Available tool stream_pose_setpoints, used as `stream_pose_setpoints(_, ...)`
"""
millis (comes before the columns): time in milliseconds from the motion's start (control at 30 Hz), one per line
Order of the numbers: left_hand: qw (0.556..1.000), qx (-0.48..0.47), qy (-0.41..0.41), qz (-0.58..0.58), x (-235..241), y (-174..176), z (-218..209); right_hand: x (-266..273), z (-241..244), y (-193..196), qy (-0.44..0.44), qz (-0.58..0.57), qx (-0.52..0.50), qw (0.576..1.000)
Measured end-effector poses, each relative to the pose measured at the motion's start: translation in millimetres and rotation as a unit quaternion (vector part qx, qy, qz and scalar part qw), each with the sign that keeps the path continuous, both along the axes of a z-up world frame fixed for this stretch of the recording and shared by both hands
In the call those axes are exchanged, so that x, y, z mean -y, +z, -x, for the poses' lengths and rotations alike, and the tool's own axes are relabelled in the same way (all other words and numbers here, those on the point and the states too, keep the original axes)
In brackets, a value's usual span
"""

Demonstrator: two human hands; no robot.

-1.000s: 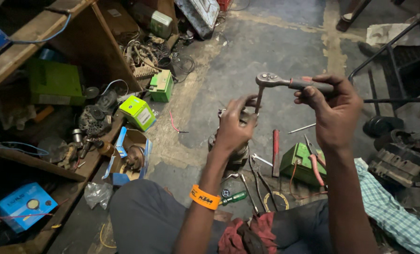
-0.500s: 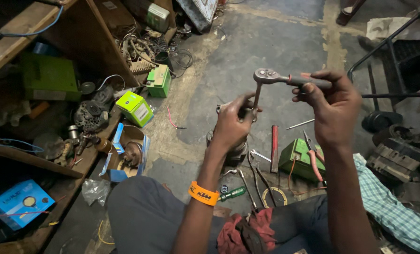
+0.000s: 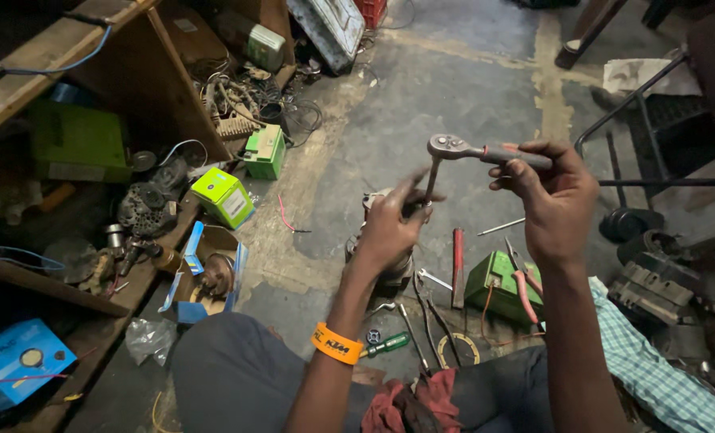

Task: The person sits on the floor and cleans a small cylindrical metal part with a red cloth and a screwdriver. They then place a metal plate onto a larger cylindrical component and tighten it using a ratchet wrench. The person continues to adjust the component with the wrench throughout the clip.

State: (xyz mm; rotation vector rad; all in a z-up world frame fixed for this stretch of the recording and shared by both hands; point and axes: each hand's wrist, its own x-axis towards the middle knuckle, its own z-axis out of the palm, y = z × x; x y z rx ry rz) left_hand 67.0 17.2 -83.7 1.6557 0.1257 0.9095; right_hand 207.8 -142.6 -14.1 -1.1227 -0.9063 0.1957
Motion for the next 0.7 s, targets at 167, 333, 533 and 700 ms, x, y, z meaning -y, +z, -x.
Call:
stream_pose_setpoints(167, 0.957, 0.017, 0.19, -0.22, 3.2, -6.1, -4.1, -2.7, 1.8, -2.9, 0.006, -0.003, 0.003, 1.0)
stream_pose_setpoints(333, 0.977, 0.014, 0.15, -0.149, 2.0, -4.6, -3.5, -2.5, -2.0, 0.8, 0.011, -0.001, 0.002, 1.0)
stream_pose_setpoints(533, 0.995, -0.001, 0.069, -0.065, 3.1, 5.2, 3.1, -1.4, -5.2, -5.1, 0.023, 0.0, -0.006, 1.0)
stream_pose_setpoints(700, 0.959, -0.001, 0.216, -0.181, 10.7, 0.3, -8.2, -2.1, -5.5, -4.8, 0.02, 0.002, 0.006, 1.0)
